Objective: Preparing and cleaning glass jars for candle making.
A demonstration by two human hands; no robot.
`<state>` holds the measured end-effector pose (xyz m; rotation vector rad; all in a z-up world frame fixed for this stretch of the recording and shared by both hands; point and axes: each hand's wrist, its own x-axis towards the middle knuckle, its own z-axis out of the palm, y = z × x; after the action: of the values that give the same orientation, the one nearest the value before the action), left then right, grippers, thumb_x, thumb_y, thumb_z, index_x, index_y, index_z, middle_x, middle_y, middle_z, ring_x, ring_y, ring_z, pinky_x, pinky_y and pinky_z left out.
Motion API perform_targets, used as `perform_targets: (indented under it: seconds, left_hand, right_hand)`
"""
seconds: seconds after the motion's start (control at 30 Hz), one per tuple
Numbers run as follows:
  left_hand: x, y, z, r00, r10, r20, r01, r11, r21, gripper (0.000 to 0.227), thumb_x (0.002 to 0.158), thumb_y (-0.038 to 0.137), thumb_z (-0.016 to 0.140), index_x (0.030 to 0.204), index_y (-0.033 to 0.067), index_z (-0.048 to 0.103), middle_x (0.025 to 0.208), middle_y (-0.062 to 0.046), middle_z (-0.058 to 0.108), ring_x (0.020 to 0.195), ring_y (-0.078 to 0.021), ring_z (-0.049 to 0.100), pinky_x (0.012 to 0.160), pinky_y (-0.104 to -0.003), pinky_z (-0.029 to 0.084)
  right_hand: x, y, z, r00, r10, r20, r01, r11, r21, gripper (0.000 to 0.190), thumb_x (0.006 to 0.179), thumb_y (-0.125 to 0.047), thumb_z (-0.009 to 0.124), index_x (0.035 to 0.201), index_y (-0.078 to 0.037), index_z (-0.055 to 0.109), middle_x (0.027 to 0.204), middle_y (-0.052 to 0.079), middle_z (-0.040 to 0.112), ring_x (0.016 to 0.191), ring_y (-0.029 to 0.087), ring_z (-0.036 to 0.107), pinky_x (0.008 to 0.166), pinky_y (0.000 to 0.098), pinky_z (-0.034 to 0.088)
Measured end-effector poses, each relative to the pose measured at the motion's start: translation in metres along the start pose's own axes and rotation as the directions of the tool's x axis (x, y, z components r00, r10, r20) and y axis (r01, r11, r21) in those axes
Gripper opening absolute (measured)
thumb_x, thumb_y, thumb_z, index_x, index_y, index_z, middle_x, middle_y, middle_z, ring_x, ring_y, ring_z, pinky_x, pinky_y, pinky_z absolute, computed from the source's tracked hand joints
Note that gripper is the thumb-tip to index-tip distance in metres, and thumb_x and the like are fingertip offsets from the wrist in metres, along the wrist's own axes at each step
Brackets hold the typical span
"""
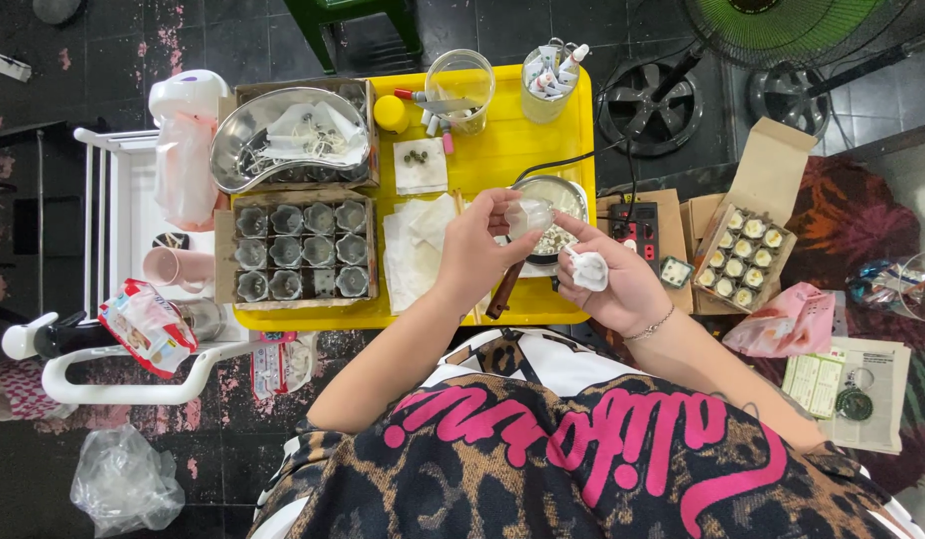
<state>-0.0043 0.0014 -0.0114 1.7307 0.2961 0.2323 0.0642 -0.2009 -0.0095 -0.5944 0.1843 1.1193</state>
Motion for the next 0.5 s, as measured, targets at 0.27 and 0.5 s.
perform_targets:
  seconds: [0.27,0.5]
  left_hand:
    - [-0.001,0.008,-0.014,1.000,-0.004,-0.001,0.004,0.995,0.097,0.053,0.081,0.015,0.088,0.126,0.0013,0.063,0.105,-0.006,0.070,0.094,-0.0119,0.066,0.088,-0.027,0.058]
    - [-0.005,0.004,-0.025,0.998,-0.066,-0.005,0.067,0.997,0.032,0.051,0.083,0.017,0.086,0.124,0.0012,0.062,0.105,-0.005,0.071,0.094,-0.0109,0.067,0.088,-0.025,0.058]
  right_hand:
    - [-0.006,0.002,-0.014,0.972,-0.231,-0.046,0.177,0.848,-0.499,0.062,0.098,-0.006,0.053,0.159,-0.006,0.044,0.089,0.002,0.062,0.076,0.012,0.055,0.067,0.0276,0.043]
    - [-0.022,0.013,-0.011,0.853,-0.424,0.303,-0.219,-0.819,-0.530,0.079,0.089,-0.013,0.060,0.163,-0.009,0.033,0.079,0.008,0.062,0.077,0.026,0.066,0.068,0.0376,0.048]
